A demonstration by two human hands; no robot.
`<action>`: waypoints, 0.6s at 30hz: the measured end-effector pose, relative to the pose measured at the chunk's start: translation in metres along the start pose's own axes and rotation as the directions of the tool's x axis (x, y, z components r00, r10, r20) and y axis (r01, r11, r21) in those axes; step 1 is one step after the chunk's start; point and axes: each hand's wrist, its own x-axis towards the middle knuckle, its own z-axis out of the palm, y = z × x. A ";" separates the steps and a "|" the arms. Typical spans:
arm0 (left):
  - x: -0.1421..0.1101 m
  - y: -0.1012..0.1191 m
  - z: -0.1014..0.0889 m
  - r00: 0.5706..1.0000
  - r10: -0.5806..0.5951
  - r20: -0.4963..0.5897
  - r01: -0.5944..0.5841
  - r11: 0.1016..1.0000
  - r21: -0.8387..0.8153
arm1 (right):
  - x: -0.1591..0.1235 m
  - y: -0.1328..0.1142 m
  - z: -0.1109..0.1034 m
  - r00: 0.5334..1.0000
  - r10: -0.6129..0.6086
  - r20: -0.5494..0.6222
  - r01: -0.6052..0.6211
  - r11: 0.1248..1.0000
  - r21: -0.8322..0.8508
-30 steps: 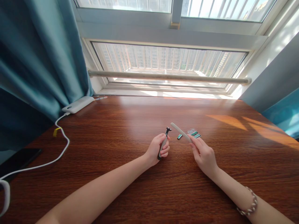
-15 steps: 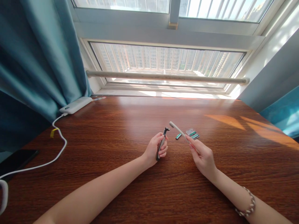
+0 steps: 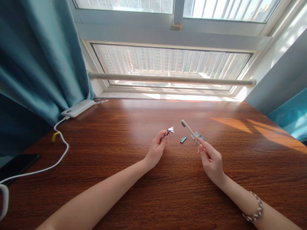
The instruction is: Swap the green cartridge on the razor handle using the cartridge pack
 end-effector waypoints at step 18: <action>-0.002 -0.011 -0.007 0.983 0.181 -0.028 -0.165 0.939 0.301 | 0.008 0.009 -0.009 0.978 -0.182 0.103 0.191 0.978 -0.081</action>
